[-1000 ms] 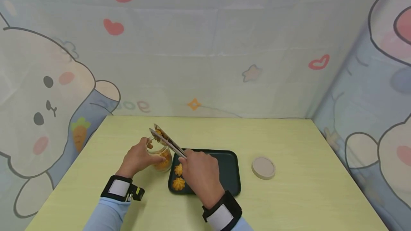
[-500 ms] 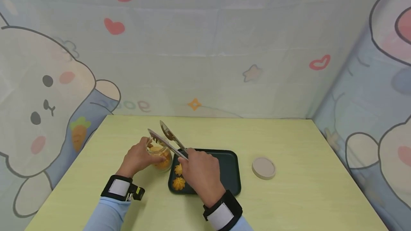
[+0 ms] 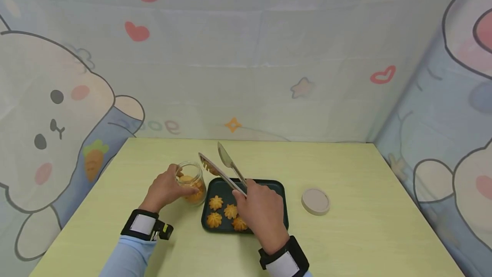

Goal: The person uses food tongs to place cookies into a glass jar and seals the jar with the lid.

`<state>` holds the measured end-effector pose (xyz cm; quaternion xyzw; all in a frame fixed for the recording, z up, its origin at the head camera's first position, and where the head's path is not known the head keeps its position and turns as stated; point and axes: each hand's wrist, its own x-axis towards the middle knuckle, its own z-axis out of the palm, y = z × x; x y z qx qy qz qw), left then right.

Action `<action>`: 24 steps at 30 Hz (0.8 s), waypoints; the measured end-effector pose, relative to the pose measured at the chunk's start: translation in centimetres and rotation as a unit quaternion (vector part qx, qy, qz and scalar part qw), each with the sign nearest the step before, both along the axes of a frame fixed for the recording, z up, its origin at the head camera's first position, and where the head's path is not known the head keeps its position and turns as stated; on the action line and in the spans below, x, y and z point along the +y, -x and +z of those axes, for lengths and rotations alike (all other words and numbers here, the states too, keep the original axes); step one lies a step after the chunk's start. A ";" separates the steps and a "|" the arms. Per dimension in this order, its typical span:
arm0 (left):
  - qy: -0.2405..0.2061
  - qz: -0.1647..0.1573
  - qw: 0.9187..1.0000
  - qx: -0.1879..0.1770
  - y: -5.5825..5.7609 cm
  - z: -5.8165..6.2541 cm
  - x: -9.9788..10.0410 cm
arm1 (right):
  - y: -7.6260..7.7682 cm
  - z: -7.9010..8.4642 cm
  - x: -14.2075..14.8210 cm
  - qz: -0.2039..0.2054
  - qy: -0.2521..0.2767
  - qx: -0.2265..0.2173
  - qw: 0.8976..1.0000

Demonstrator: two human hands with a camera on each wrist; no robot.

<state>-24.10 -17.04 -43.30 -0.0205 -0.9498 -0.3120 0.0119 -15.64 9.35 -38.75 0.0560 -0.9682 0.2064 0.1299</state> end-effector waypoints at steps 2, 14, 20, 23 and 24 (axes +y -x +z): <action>0.000 0.001 1.000 0.000 0.0 0.0 0.0 | -0.2 -0.2 0.4 -0.006 0.000 -0.014 1.000; 0.002 0.002 1.000 -0.005 -0.2 0.2 0.0 | -1.4 -2.1 2.3 -0.016 -0.035 -0.058 0.998; 0.001 0.001 1.000 -0.006 -0.3 0.5 0.1 | -1.9 -2.7 3.0 -0.011 -0.028 -0.072 0.997; 0.002 0.003 1.000 -0.008 -0.3 0.5 0.1 | -2.1 -2.8 3.3 -0.008 -0.026 -0.087 0.996; 0.003 0.003 1.000 -0.009 -0.4 0.5 0.1 | -2.1 -2.8 3.4 -0.008 -0.026 -0.092 0.995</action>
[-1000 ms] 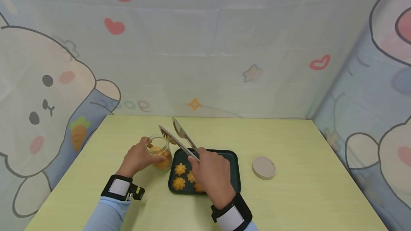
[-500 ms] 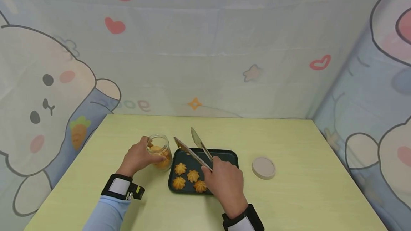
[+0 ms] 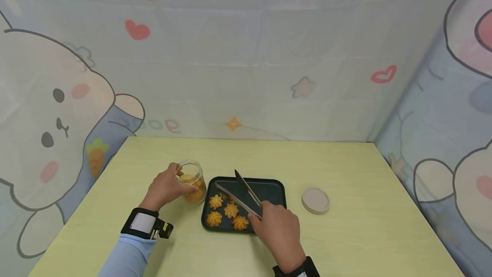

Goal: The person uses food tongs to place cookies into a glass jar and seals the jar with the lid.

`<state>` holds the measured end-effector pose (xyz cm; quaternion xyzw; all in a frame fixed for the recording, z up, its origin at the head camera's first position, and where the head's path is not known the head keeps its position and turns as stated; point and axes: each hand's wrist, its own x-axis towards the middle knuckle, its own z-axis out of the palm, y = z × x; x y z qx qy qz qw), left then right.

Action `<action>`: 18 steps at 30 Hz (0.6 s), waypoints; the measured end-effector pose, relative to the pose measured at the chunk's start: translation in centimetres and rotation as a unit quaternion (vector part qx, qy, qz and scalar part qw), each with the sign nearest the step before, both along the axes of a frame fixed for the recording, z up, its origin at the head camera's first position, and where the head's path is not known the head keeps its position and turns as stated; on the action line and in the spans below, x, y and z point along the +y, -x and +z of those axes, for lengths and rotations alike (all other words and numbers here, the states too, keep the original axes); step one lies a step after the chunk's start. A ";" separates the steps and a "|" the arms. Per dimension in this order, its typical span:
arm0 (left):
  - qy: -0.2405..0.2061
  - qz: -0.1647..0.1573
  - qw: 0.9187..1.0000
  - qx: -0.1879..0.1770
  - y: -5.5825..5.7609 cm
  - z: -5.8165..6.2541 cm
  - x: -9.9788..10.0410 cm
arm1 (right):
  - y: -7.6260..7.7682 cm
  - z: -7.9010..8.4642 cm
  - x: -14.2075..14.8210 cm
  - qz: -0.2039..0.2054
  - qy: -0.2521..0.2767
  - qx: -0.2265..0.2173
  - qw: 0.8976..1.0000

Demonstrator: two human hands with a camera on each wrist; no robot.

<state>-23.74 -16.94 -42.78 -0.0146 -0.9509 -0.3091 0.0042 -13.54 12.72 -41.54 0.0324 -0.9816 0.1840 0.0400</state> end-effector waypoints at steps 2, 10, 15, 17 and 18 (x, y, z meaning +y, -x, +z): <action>0.001 0.001 1.000 -0.001 0.0 0.0 0.0 | -0.1 0.0 0.1 0.000 -0.003 -0.010 1.000; 0.001 0.001 1.000 -0.003 0.1 -0.1 0.0 | -0.4 0.0 0.4 0.000 -0.018 -0.040 0.999; 0.000 0.002 1.000 -0.001 0.1 -0.2 0.0 | -0.5 -0.2 0.7 0.003 -0.029 -0.054 0.998; -0.001 0.001 1.000 0.000 0.1 -0.2 0.0 | -0.6 -0.3 0.8 0.006 -0.031 -0.061 0.998; -0.001 0.001 1.000 0.000 0.1 -0.2 0.0 | -0.6 -0.3 0.9 0.008 -0.031 -0.064 0.997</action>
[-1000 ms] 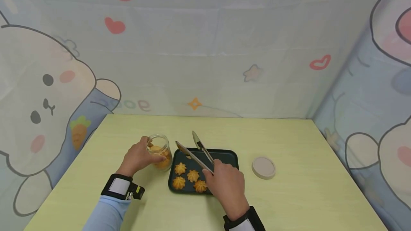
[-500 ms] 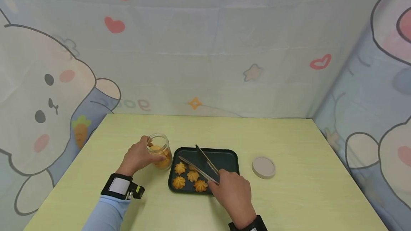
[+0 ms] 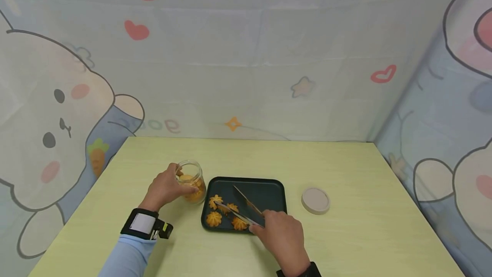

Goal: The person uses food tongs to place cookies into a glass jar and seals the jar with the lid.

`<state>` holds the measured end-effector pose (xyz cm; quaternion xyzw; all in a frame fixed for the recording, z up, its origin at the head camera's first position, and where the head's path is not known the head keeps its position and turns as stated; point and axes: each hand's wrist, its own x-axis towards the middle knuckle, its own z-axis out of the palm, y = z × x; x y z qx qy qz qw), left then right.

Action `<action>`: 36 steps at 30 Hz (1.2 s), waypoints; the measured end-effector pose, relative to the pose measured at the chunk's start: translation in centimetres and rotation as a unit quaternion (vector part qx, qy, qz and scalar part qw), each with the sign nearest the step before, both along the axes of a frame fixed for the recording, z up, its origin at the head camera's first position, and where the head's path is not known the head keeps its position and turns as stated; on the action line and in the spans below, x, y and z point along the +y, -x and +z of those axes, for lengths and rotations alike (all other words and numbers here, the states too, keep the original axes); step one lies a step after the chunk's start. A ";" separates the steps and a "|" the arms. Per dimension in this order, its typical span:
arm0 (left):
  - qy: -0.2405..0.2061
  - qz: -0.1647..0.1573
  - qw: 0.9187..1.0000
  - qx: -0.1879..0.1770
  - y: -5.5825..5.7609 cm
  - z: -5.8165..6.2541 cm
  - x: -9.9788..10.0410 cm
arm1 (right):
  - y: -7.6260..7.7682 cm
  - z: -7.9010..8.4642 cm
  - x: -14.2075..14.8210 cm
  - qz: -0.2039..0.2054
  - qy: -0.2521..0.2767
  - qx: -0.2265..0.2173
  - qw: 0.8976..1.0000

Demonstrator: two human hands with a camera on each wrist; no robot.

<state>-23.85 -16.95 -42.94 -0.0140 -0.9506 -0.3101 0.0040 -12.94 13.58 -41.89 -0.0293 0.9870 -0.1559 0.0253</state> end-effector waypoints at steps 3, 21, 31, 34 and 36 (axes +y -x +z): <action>-0.001 0.000 1.000 0.000 0.0 -0.1 0.0 | -0.2 -0.1 0.1 0.004 -0.001 -0.003 1.000; 0.001 0.002 1.000 0.003 0.0 -0.2 0.0 | 0.3 -1.3 0.8 -0.036 -0.002 0.035 0.999; -0.005 0.000 1.000 0.000 0.0 -0.2 0.0 | 0.5 -1.9 0.8 -0.046 0.000 0.047 0.998; -0.004 0.001 1.000 -0.001 0.0 -0.1 0.0 | 0.5 -1.9 0.7 -0.047 -0.001 0.045 0.998; -0.003 0.001 1.000 -0.001 0.0 -0.1 0.0 | 0.6 -1.9 0.6 -0.047 -0.001 0.045 0.998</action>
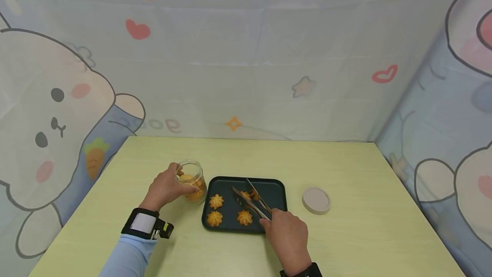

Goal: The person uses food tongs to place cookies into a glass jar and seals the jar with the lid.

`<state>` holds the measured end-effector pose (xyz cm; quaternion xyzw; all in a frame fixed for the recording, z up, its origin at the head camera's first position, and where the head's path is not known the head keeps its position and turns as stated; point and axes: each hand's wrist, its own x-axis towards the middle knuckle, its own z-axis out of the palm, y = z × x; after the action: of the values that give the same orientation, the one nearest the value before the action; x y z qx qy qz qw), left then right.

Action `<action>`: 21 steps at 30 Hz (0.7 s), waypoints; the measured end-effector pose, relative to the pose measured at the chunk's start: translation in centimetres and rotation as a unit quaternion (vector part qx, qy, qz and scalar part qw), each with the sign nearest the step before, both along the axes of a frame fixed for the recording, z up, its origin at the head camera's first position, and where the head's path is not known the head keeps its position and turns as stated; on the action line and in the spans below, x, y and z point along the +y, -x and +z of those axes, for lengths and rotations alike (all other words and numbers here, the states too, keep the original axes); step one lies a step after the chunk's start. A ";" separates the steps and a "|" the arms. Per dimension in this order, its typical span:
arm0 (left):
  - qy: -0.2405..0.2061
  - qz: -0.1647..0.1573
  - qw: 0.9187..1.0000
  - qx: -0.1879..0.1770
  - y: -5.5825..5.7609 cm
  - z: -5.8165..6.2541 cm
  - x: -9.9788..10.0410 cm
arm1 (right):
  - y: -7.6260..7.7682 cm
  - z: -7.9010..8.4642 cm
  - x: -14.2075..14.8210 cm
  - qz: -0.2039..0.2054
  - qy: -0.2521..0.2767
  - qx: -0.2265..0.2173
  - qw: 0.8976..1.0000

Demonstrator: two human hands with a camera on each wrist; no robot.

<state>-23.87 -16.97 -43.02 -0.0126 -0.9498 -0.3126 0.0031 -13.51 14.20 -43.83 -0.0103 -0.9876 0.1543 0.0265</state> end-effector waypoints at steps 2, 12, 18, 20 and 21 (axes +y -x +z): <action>0.000 0.000 1.000 0.000 0.0 0.0 0.0 | 0.0 0.0 0.0 0.000 0.000 0.000 1.000; 0.003 0.001 1.000 0.002 0.1 -0.2 0.0 | 0.1 -0.3 0.0 -0.001 0.004 0.007 1.000; 0.003 0.001 1.000 0.004 0.1 -0.3 -0.1 | 0.1 -0.4 -0.1 -0.006 0.009 0.005 1.000; 0.003 0.001 1.000 0.005 0.1 -0.3 -0.1 | 0.1 -0.4 -0.1 -0.006 0.007 0.006 1.000; 0.003 0.001 1.000 0.005 0.1 -0.3 0.0 | 0.2 -0.5 0.0 -0.005 0.006 0.007 1.000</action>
<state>-24.01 -17.02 -43.33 -0.0133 -0.9507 -0.3098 0.0083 -13.66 14.16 -44.28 -0.0144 -0.9863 0.1604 0.0346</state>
